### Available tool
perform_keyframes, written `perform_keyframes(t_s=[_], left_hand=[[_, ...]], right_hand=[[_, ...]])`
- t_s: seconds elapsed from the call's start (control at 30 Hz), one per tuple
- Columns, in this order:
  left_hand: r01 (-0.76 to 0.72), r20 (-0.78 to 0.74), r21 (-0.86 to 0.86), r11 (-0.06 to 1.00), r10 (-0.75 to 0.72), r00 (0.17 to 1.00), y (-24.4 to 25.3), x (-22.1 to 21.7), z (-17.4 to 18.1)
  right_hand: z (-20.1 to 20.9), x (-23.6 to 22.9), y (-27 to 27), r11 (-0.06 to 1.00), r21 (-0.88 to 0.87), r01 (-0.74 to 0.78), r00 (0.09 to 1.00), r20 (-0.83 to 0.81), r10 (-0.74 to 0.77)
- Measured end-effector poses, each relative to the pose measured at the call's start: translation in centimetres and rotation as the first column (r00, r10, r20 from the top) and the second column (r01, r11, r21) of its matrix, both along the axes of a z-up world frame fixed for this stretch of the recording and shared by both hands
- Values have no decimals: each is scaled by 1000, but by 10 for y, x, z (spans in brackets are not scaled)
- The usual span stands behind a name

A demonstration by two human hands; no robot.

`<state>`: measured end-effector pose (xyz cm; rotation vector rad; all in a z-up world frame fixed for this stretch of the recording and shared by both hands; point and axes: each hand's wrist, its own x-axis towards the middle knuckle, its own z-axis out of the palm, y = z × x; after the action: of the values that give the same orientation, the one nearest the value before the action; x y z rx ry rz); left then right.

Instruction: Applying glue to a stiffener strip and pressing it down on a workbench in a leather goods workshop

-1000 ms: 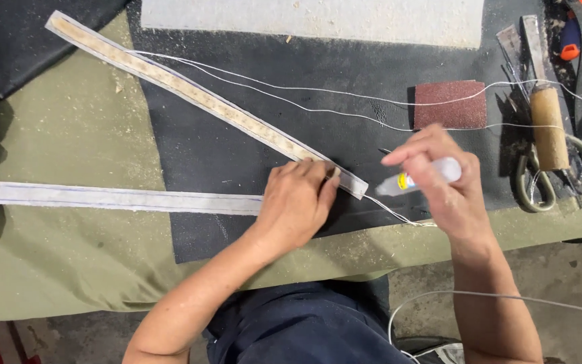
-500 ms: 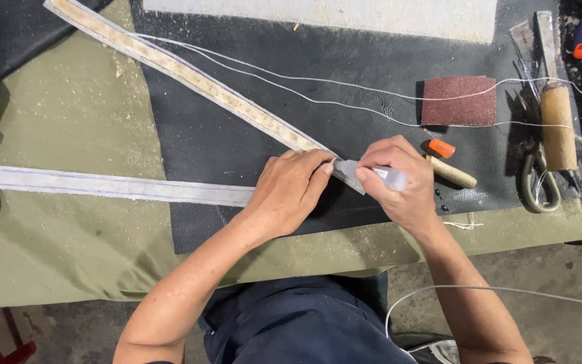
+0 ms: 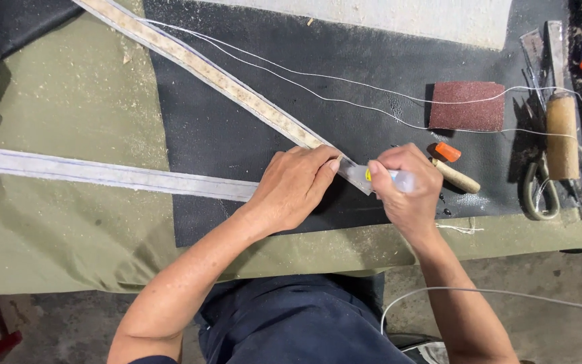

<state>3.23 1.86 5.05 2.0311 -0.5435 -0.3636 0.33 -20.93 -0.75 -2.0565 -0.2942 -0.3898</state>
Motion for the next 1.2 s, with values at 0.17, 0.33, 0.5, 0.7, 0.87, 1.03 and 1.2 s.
perform_keyframes(t_s=[0.17, 0.33, 0.5, 0.7, 0.87, 1.03, 1.2], left_hand=[[17, 1, 21, 1000, -17, 1000, 1, 1, 1], [12, 13, 18, 1000, -12, 1000, 1, 1, 0], [14, -7, 13, 1000, -14, 1000, 2, 2, 0], [0, 29, 22, 1000, 0, 1000, 3, 1, 0], [13, 37, 34, 999, -14, 999, 3, 0, -2], [5, 45, 31, 999, -7, 999, 2, -2, -2], [0, 41, 28, 1000, -1, 999, 2, -2, -4]], right_hand=[[-2, 0, 8, 996, 63, 66, 998, -15, -65], [1, -3, 9, 997, 35, 68, 997, -24, -67], [12, -11, 2, 994, 17, 107, 991, -83, -105], [1, -18, -1, 986, 142, 89, 988, -140, -69], [-3, -20, -6, 974, 195, 116, 989, -117, -94], [6, -16, 2, 993, -10, 116, 993, 28, -115], [3, -28, -11, 982, -106, 159, 987, 16, -158]])
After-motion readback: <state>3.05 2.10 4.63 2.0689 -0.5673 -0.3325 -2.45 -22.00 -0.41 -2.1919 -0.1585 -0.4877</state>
